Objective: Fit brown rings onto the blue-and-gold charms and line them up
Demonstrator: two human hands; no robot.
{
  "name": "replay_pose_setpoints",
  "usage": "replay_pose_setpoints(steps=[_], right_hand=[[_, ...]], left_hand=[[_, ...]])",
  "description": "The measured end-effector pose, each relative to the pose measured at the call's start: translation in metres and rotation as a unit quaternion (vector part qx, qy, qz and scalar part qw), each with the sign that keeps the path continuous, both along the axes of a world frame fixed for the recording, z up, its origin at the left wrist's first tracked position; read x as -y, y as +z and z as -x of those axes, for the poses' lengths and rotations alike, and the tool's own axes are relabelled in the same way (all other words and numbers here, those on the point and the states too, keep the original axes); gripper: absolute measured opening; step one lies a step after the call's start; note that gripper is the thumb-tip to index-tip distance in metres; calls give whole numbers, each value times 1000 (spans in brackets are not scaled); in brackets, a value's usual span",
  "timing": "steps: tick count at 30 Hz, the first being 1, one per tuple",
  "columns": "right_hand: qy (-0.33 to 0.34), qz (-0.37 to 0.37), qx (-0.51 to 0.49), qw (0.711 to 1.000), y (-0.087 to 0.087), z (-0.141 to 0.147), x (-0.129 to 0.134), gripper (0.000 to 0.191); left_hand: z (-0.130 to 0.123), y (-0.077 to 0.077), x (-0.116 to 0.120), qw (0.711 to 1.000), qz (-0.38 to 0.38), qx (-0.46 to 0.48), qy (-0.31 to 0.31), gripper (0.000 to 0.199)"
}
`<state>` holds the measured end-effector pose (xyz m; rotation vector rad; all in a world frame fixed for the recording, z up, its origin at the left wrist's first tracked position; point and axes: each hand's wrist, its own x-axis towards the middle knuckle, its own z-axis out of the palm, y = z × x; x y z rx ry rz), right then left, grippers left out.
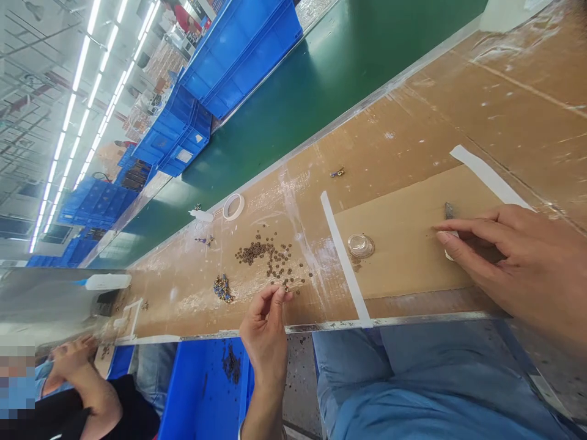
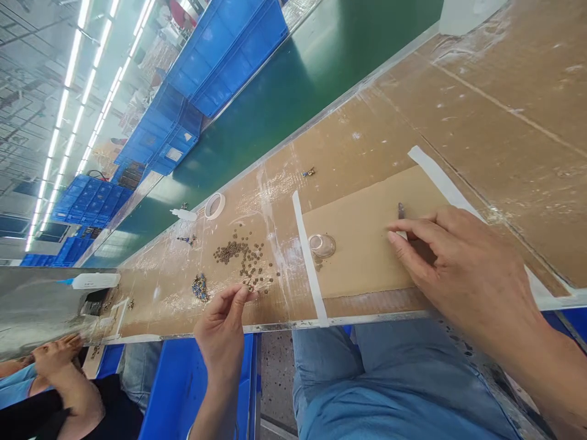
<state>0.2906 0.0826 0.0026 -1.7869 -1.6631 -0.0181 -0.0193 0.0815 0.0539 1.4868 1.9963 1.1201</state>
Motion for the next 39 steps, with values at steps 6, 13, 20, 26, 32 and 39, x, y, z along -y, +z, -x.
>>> replay_pose_setpoints(steps=[6, 13, 20, 26, 32, 39], right_hand=[[-3, 10, -12, 1000, -3, -1, 0, 40], [-5, -5, -17, 1000, 1, 1, 0, 35], [-6, -9, 0, 1000, 2, 1, -1, 34], [0, -9, 0, 1000, 0, -1, 0, 33], [-10, -3, -10, 1000, 1, 0, 0, 30], [-7, -2, -14, 1000, 1, 1, -1, 29]], left_hand=[[-3, -10, -1, 999, 8, 37, -13, 18], [-11, -18, -14, 998, 30, 45, -22, 17], [-16, -19, -21, 997, 36, 60, -26, 19], [-8, -14, -18, 998, 43, -24, -48, 18], [-3, -4, -19, 983, 58, -129, -114, 13], [-4, 1, -26, 969, 54, -188, -152, 14]])
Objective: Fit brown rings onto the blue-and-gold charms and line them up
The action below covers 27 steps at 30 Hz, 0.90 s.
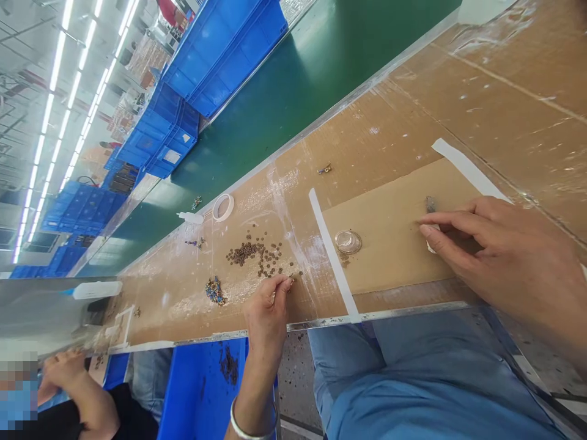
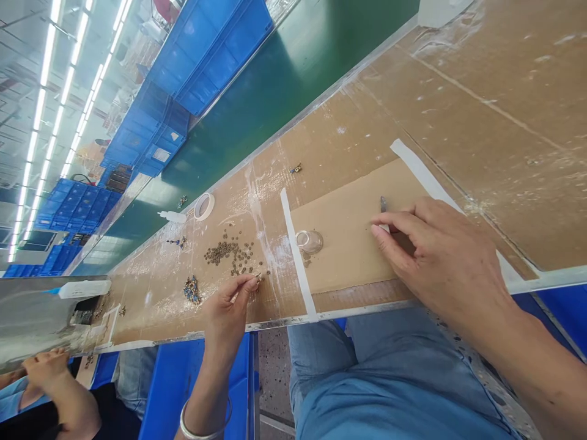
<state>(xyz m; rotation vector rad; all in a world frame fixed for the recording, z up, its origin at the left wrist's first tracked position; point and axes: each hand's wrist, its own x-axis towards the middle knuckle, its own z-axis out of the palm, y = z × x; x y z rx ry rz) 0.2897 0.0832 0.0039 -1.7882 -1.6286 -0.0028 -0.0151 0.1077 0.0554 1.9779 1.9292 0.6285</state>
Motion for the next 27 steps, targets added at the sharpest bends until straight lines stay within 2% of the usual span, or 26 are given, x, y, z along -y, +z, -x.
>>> replay_pose_setpoints(steps=[14, 22, 27], right_hand=[[5, -5, 7, 1000, 0, 0, 0, 28], [14, -24, 11, 1000, -4, -3, 0, 29], [16, -41, 14, 999, -6, -2, -1, 28]], left_hand=[[-1, -2, -1, 997, -2, -74, -7, 13], [-4, 2, -1, 990, -3, -132, -42, 16], [-7, 1, -3, 974, -48, -205, -80, 13]])
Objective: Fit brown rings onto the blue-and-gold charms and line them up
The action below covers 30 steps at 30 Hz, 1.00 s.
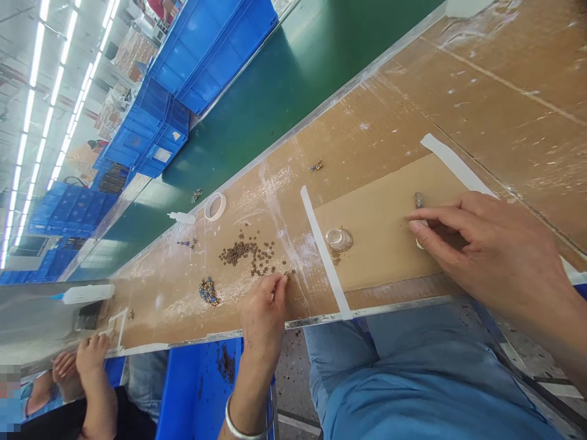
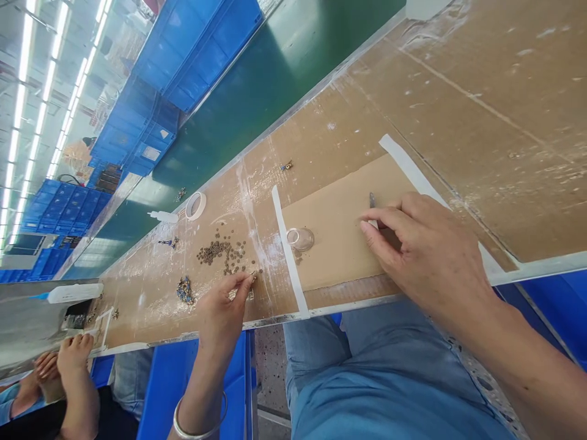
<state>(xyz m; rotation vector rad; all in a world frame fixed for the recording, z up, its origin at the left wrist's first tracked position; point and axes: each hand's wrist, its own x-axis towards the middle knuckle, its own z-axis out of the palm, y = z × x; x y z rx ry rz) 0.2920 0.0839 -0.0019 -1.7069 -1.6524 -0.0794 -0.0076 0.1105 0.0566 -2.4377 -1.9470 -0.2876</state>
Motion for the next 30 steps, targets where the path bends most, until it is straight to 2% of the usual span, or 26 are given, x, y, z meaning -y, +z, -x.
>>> replay_pose_setpoints(steps=[4, 13, 20, 24, 30], right_hand=[[-1, -3, 7, 1000, 1, 0, 0, 29], [1, 6, -15, 1000, 3, 0, 1, 20], [7, -3, -18, 1000, 3, 0, 1, 18], [10, -5, -32, 999, 4, 0, 2, 21], [-23, -6, -57, 998, 6, 3, 3, 17]], left_hand=[[-4, 0, -1, 998, -21, -56, -15, 11], [-25, 14, -7, 982, 104, -104, 117, 15], [-33, 14, -10, 974, 129, -107, 152, 18], [-22, 14, -10, 976, 135, 11, 168, 18], [-3, 9, -2, 950, 114, 233, 171, 19]])
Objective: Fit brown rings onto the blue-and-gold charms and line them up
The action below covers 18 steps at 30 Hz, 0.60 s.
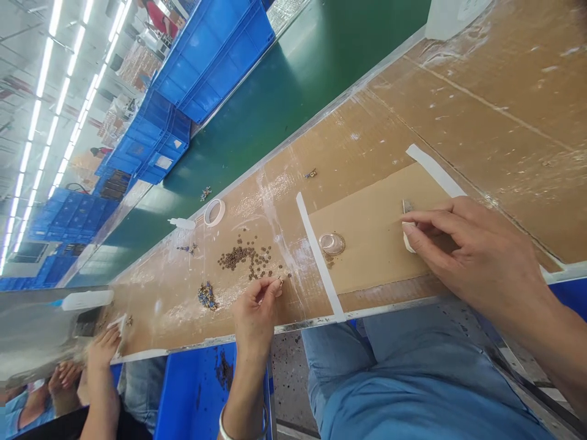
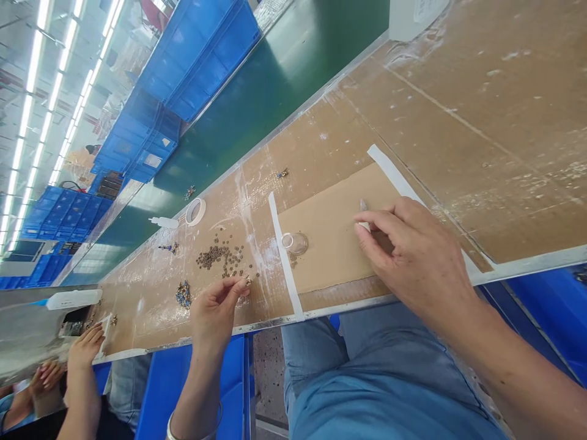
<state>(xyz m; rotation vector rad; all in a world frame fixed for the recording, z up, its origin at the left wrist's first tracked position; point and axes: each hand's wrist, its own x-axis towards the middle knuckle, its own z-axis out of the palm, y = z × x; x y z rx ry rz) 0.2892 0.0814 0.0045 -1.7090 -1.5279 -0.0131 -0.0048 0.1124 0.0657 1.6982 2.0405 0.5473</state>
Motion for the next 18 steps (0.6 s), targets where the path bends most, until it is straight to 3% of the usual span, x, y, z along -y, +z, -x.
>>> replay_pose_setpoints(steps=[3, 5, 7, 8, 10, 13, 16, 18], right_hand=[[-47, -9, -26, 999, 0, -3, 3, 19], [-97, -47, -33, 994, 0, -4, 11, 20], [-106, -95, -31, 989, 5, 0, 24, 15], [-83, -110, -35, 990, 8, 5, 31, 12], [68, -83, -76, 991, 17, 25, 45, 11], [247, -5, -249, 937, 27, 67, 56, 17], [297, 29, -389, 872, 29, 100, 56, 18], [318, 35, -425, 847, 28, 110, 54, 20]], left_hand=[[5, -2, 10, 997, -41, 63, -5, 18], [5, -1, 22, 995, -66, 75, -19, 16], [4, 2, 37, 993, -98, 63, -32, 13], [3, 4, 45, 991, -116, 55, -39, 12], [0, 9, 60, 986, -152, 46, -57, 10], [-6, 17, 78, 977, -179, 45, -110, 14], [-9, 21, 87, 963, -203, 51, -168, 22], [-10, 21, 91, 954, -219, 66, -193, 27]])
